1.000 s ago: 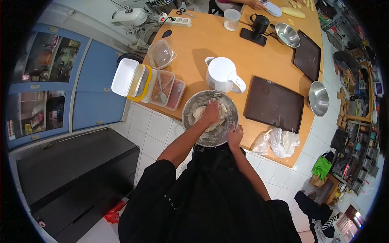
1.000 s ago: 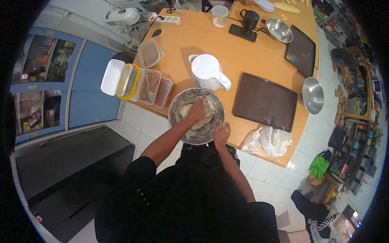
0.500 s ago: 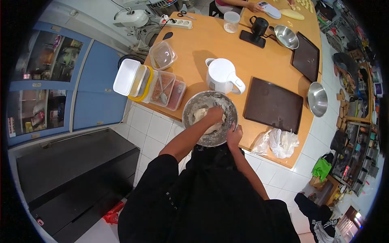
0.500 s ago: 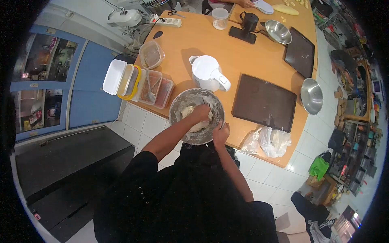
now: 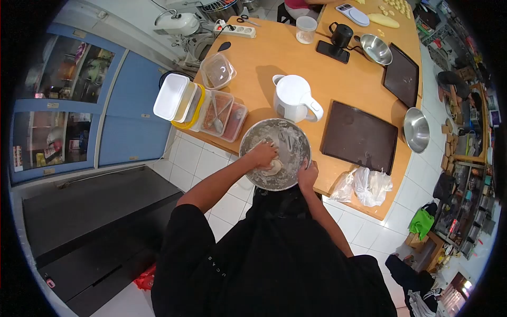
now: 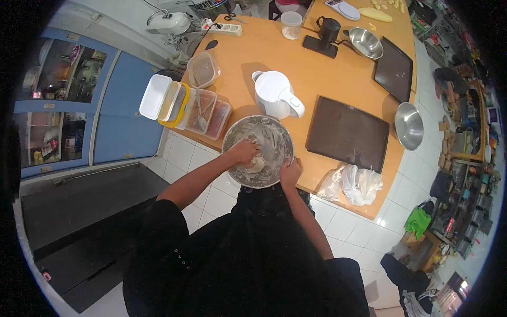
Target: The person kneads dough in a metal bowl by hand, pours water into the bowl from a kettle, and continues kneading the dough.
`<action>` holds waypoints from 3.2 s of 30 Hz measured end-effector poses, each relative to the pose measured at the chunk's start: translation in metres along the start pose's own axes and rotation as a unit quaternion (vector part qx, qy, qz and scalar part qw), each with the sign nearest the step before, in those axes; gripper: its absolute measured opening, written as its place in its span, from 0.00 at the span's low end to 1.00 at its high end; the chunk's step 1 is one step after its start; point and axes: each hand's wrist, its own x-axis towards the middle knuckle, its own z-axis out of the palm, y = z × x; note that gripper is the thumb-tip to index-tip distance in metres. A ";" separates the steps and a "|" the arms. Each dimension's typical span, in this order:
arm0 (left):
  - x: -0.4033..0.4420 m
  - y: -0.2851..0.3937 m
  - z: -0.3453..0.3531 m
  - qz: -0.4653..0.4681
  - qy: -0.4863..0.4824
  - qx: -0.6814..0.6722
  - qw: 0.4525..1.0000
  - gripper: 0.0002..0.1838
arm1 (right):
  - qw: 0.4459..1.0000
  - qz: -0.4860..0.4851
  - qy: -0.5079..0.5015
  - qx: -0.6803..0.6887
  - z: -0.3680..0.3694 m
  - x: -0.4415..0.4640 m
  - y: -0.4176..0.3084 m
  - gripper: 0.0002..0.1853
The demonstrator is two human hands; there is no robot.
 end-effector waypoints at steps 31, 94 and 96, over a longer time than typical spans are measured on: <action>0.020 0.051 0.038 -0.395 0.210 -0.125 0.885 0.29 | 0.999 0.010 0.046 0.025 -0.002 -0.005 0.000 0.13; 0.034 -0.015 0.036 -0.230 0.007 -0.242 0.943 0.26 | 0.998 0.000 0.047 0.035 -0.002 -0.002 0.001 0.12; 0.035 -0.013 0.043 -0.242 0.040 -0.368 0.897 0.31 | 0.998 -0.010 0.055 0.033 -0.002 -0.002 0.001 0.12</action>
